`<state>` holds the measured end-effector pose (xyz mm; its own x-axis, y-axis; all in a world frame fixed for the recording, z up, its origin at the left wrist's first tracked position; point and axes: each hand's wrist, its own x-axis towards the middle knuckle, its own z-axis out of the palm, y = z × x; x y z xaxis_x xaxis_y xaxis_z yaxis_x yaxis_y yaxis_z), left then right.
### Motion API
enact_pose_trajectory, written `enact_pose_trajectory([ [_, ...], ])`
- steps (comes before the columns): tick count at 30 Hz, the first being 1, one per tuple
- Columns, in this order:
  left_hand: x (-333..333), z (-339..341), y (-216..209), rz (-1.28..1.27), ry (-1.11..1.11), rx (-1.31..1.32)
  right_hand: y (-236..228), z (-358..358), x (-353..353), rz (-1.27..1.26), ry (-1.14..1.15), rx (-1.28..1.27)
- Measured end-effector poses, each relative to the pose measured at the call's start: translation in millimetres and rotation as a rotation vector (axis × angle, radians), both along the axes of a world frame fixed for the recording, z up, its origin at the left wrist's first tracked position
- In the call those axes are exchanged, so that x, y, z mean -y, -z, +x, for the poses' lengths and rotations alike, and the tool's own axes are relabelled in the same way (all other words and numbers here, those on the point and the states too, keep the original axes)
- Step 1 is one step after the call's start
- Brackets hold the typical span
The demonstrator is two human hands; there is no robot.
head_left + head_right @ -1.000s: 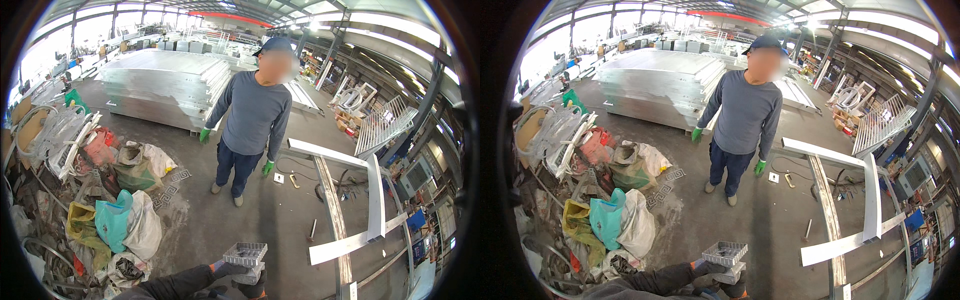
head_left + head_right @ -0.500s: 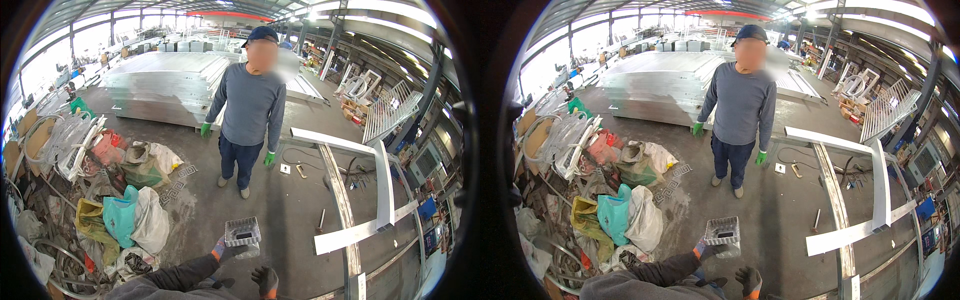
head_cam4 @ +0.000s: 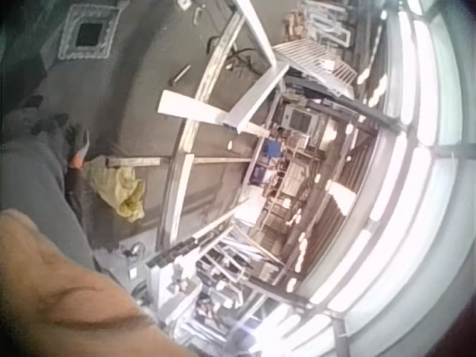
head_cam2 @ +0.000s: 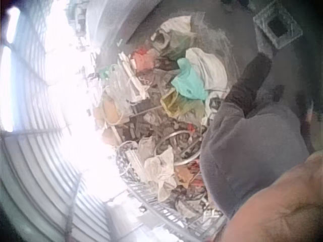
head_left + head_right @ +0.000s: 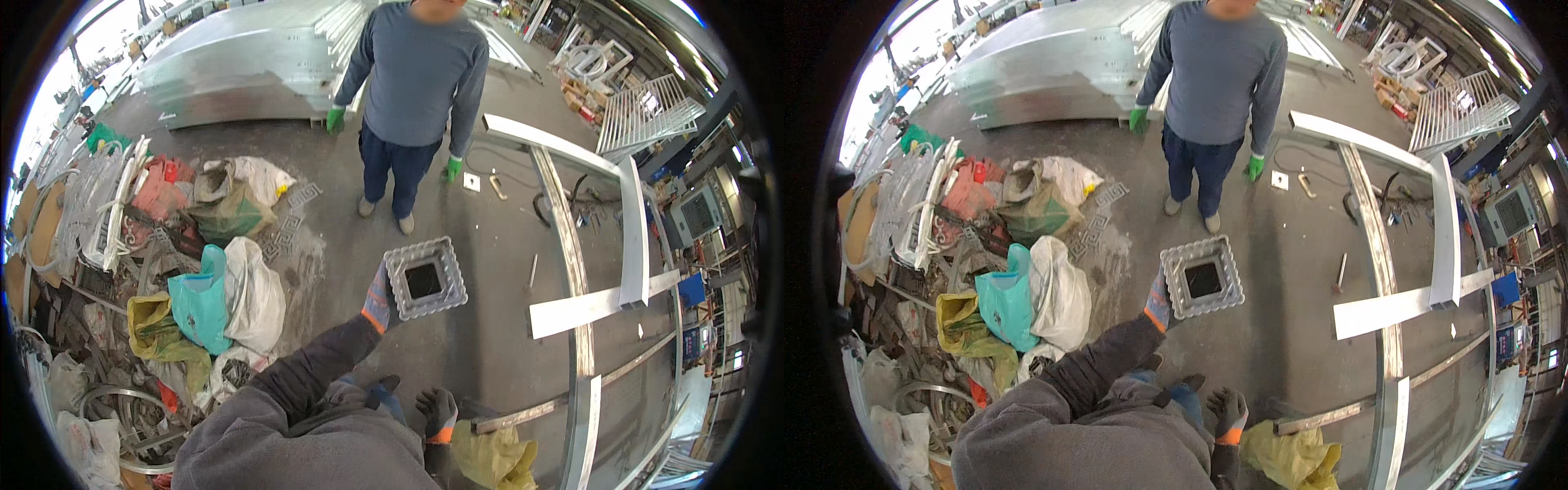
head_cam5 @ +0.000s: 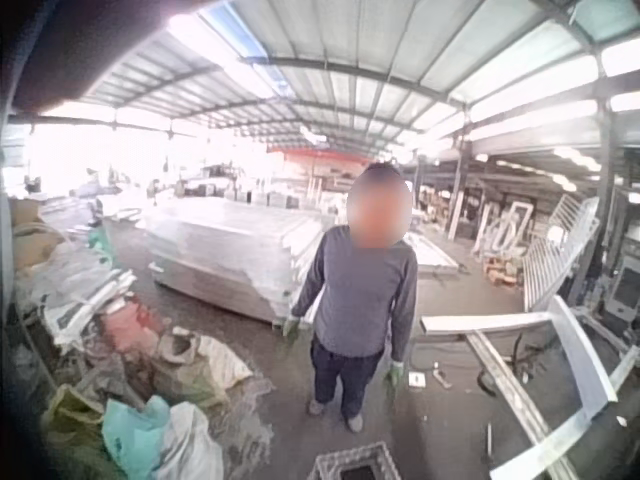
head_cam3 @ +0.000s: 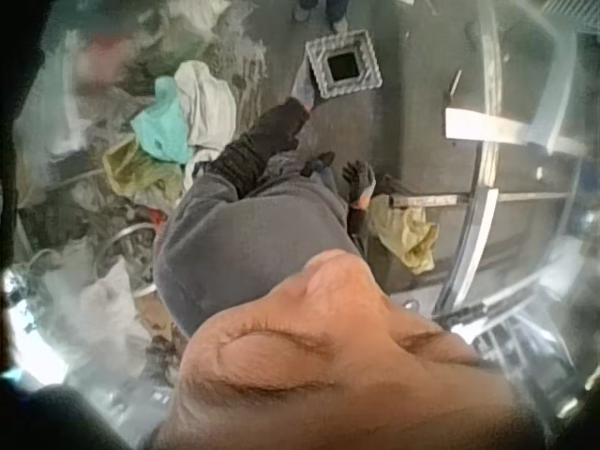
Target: The person picks up a metal bracket and places it on a white metal frame. They then use a power drill to fasten the bracket to the frame, repeating the process with additional brackets. The person handles multiple brackets and aligns them before drilling.
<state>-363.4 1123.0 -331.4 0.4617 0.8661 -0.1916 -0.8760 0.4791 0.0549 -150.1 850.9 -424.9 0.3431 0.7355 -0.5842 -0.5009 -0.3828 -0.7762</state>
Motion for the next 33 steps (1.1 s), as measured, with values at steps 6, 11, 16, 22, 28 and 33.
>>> enact_pose_trajectory([
  [6, -25, -25, -5, 0.010, 0.002, 0.086, 1, -39, 1, -0.036, -0.017, 0.039],
  [11, -38, -43, 7, 0.201, 0.050, 0.173, 29, -52, -2, -0.101, -0.008, -0.023],
  [16, -24, -53, 25, 0.673, -0.303, -1.108, 77, -58, -3, -0.071, -0.004, -0.107],
  [22, -13, -55, 39, 0.389, -0.075, -0.668, 90, -70, -9, -0.048, 0.017, -0.015],
  [28, 11, -52, 33, 0.460, 0.044, -0.683, 15, -107, -36, 0.212, 0.023, -0.069],
  [33, 39, -49, 25, 0.440, 0.206, -0.671, -74, -134, -73, 0.310, -0.072, 0.104],
])
